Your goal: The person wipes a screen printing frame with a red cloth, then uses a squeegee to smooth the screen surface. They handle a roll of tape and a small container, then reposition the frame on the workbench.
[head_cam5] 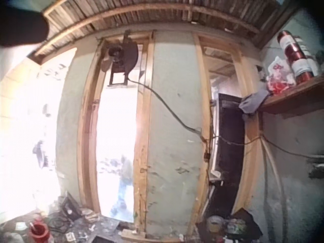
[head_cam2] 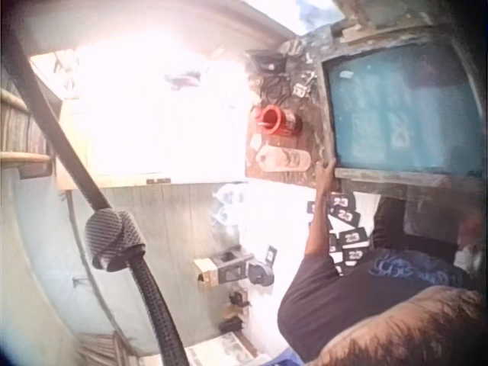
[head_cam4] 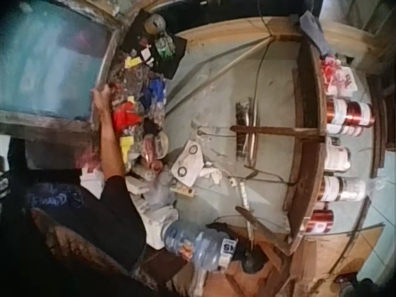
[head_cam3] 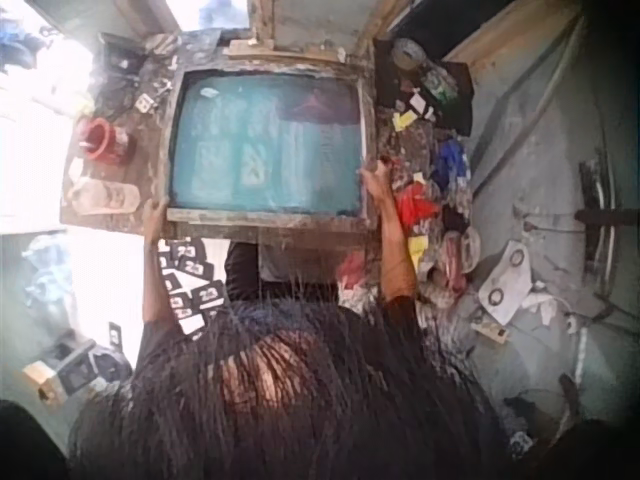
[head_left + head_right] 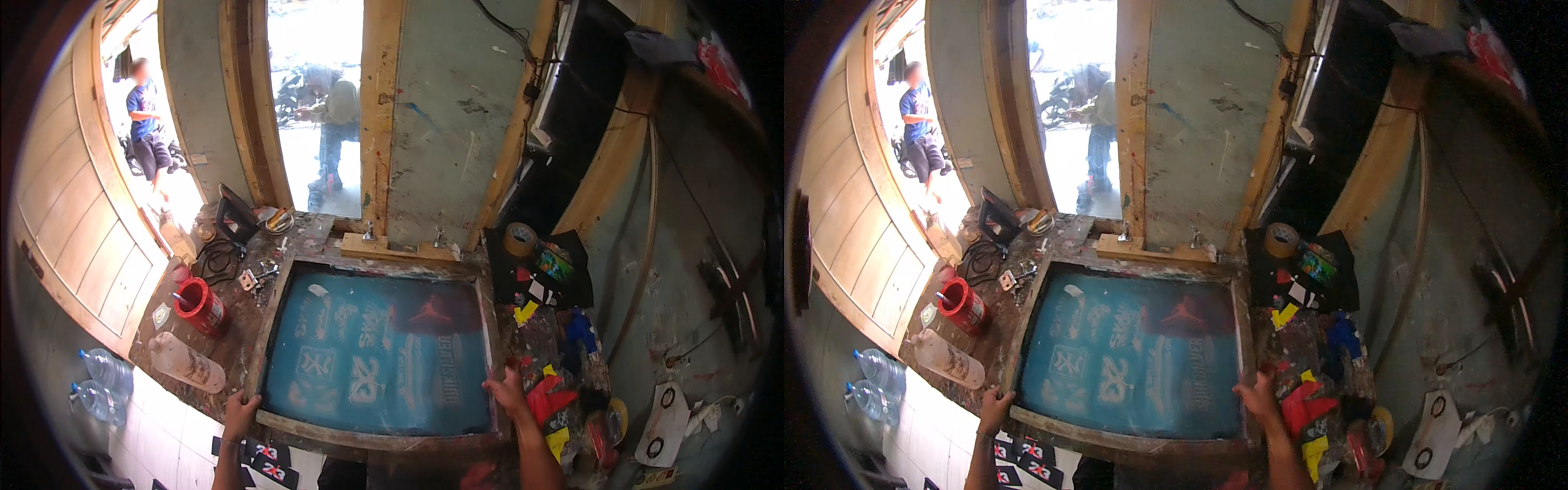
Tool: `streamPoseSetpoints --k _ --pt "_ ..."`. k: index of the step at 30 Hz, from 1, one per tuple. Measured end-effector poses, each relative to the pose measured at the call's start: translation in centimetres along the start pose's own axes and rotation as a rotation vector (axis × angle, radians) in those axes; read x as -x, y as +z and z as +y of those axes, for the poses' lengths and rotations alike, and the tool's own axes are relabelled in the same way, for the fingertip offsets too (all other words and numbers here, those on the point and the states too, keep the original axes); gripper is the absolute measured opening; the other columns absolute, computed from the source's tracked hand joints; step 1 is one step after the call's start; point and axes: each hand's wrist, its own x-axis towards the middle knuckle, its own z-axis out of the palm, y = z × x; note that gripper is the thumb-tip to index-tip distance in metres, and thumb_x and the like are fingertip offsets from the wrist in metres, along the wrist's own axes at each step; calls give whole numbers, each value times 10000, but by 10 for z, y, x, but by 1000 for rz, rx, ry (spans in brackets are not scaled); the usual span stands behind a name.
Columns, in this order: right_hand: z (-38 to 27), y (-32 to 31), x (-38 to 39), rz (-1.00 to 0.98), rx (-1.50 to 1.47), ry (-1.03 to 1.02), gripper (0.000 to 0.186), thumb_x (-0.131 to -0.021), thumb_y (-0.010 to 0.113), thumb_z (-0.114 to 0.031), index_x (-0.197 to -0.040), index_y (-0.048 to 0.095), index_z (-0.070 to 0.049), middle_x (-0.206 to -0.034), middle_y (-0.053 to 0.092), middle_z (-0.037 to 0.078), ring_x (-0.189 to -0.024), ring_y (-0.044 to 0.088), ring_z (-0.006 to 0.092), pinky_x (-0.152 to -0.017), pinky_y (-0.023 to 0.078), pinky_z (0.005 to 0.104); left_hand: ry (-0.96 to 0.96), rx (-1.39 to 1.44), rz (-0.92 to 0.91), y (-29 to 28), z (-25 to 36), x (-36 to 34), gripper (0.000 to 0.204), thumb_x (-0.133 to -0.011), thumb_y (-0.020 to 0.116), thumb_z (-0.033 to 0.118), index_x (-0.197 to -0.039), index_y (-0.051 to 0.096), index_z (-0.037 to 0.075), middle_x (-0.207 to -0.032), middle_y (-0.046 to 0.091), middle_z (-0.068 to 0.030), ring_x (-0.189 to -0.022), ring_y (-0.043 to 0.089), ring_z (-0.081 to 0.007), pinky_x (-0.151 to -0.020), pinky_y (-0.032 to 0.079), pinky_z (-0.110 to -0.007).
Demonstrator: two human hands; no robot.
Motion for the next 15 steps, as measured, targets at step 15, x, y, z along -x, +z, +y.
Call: streamPoseSetpoints --k 15 --pt "-16 13 -9 245 939 -112 500 -831 667 -418 -1034 662 39 -1067 628 227 -1063 552 420 -933 441 507 212 -213 180 22 -15 -40 277 -850 668 144 -1040 620 -52 -904 612 -119 -842 562 -204 -778 446 -334"
